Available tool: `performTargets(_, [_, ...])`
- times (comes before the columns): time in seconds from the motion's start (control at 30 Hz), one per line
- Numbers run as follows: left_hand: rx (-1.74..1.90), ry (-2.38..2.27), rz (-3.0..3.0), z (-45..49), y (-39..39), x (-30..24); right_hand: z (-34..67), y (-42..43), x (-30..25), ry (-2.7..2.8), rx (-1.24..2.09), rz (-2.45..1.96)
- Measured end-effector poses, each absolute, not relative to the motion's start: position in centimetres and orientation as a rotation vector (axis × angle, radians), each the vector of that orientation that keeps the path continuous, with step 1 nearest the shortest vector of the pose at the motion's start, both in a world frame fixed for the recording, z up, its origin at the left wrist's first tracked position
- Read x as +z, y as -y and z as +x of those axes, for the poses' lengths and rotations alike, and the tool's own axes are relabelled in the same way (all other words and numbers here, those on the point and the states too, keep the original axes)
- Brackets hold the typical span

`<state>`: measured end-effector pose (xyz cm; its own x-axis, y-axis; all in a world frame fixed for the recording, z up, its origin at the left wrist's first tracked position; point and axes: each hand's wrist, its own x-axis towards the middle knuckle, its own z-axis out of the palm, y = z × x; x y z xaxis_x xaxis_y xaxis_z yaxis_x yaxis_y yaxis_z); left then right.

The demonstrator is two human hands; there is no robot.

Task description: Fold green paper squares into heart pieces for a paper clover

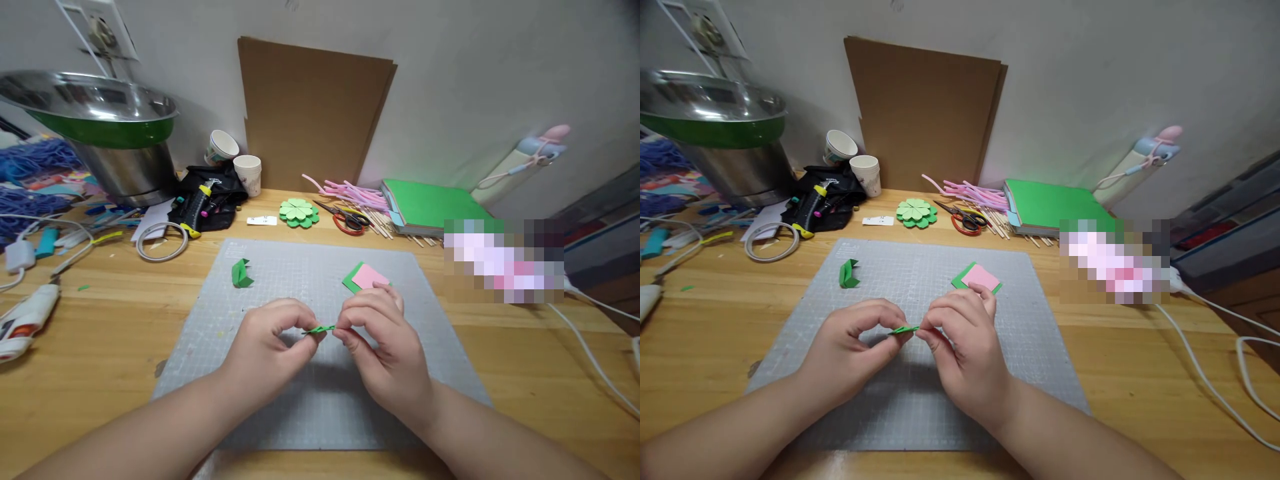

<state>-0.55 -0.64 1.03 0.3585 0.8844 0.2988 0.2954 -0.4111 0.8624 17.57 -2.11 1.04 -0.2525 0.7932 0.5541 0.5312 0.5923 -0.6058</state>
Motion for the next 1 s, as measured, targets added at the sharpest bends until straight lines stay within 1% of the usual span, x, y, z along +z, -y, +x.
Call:
performTargets(0.1, [0.929,-1.099,1.768,-0.3,0.5,0.9,17.6,1.9,0.9,1.927,0.461,-1.070])
performTargets(0.17, [0.812,-1.151,1.571,-0.3,0.3,0.8,17.5,1.5,0.5,1.874,0.605,-1.124])
performTargets(0.27, [0.667,-1.108,1.299,-0.2,-0.2,0.5,17.2,1.1,-0.2,1.706,0.878,-1.160])
performTargets(0.37, [0.617,-1.060,1.270,-0.2,-0.4,0.0,16.9,1.0,-0.5,1.695,1.069,-1.149])
performTargets(0.43, [0.607,-1.064,1.290,-0.2,-0.4,-0.4,16.9,1.1,-0.4,1.762,1.135,-1.148])
performTargets(0.57, [0.586,-1.086,1.350,0.1,-0.3,-0.8,17.0,1.1,-0.5,1.822,1.076,-1.135])
performTargets(0.73, [0.605,-1.086,1.560,-0.1,0.0,0.2,17.2,1.1,-0.7,1.837,0.977,-1.134])
performTargets(0.9, [0.676,-1.162,1.821,-0.3,0.3,0.8,17.4,0.8,-0.2,1.925,0.987,-1.064])
performTargets(1.0, [0.694,-1.198,1.921,0.0,0.3,0.8,17.3,0.7,-0.3,1.865,1.003,-1.074])
